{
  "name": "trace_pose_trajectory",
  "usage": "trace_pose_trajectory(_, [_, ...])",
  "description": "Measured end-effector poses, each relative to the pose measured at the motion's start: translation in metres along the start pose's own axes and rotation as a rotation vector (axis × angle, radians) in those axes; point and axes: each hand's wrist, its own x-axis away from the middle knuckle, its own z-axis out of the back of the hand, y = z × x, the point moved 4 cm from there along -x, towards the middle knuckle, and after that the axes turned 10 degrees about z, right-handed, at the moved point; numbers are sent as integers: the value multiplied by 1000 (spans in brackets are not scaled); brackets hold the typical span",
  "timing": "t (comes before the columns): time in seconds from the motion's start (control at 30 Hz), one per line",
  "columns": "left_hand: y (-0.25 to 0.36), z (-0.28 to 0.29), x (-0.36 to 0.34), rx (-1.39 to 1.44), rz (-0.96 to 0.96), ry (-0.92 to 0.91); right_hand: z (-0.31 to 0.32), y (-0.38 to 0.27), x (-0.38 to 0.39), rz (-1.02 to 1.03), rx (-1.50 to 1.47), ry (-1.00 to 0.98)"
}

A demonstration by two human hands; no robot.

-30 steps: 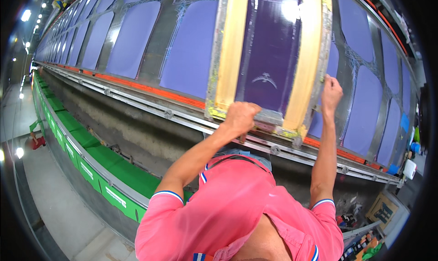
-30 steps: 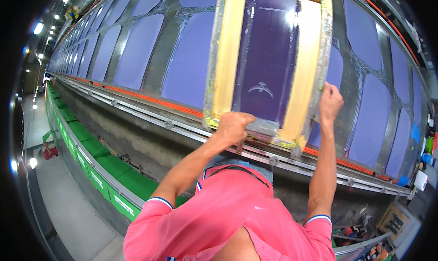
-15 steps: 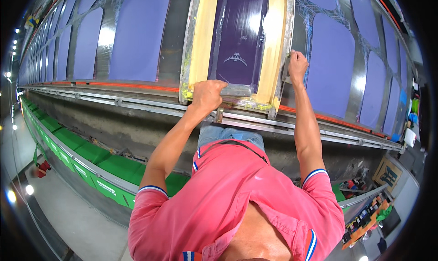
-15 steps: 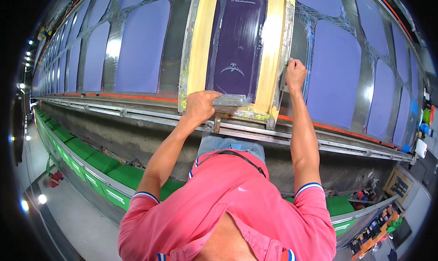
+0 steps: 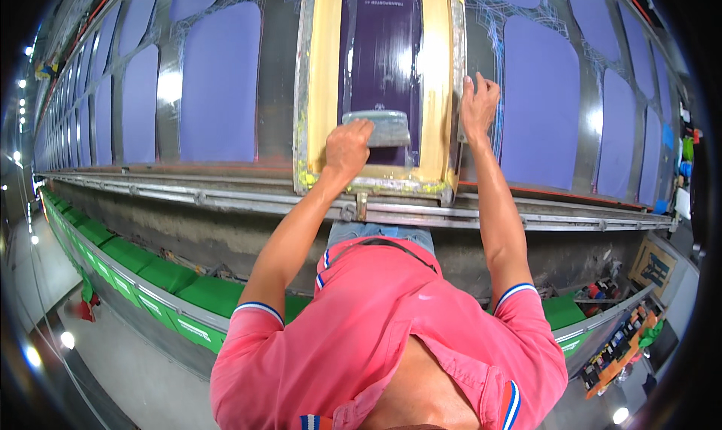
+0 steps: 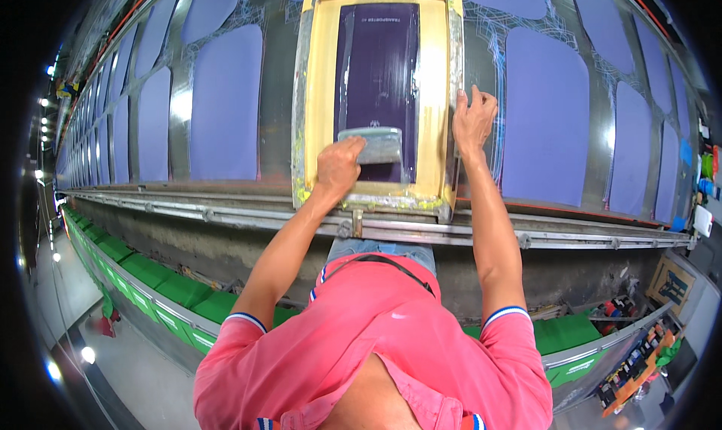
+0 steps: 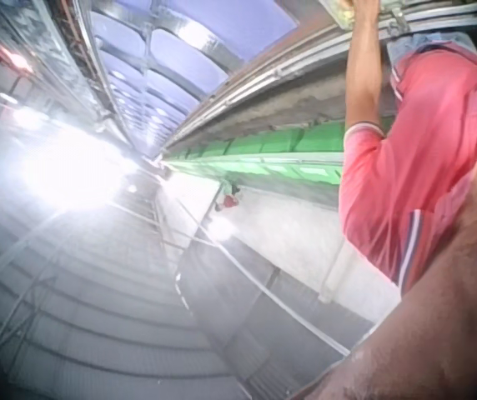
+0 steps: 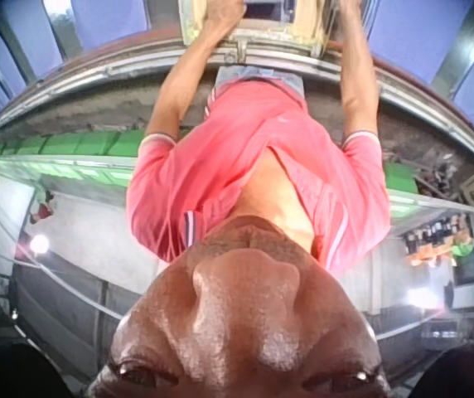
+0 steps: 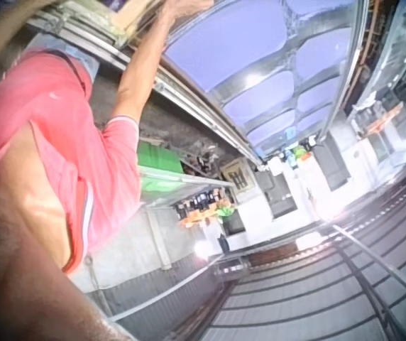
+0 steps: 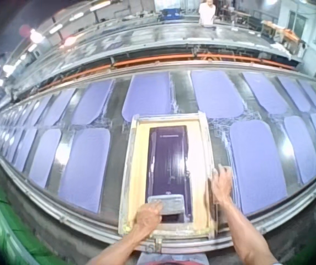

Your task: The person pours green ink onto a screen printing frame and uses a squeegee to spread the ink evenly across the mesh. The person then moves the frame to a conveyor belt and continues to pull the squeegee across the screen to transfer the ink onto the fabric below.

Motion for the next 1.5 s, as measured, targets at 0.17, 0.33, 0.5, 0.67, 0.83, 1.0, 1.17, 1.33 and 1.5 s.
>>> trace_pose_trajectory(0.17, [-32, -7, -151, -60, -12, 42, -3, -67, -60, 268, -167, 91])
trace_pose_trajectory(0.33, [-48, -9, -305, -136, -39, 7, -58, -118, -166, 590, -171, -29])
trace_pose_trajectory(0.5, [-63, 1, -400, -209, -85, -20, -105, -155, -264, 729, -68, -570])
trace_pose_trajectory(0.67, [-51, 3, -418, -174, -47, -80, -152, -131, -294, 686, 192, -564])
trace_pose_trajectory(0.83, [-42, 8, -313, -50, -40, -119, -127, -132, -194, 663, 78, -541])
trace_pose_trajectory(1.0, [-20, 11, -141, -136, 32, -278, -60, -141, -31, 703, -33, -590])
trace_pose_trajectory(1.17, [0, 15, 12, 2, 70, -378, -3, -145, 111, 675, -96, -715])
trace_pose_trajectory(1.33, [-2, 18, 3, -47, 127, -503, -3, -144, 106, 595, -159, -757])
trace_pose_trajectory(1.5, [-19, 18, -164, -113, 37, -315, -57, -143, -50, 604, -24, -613])
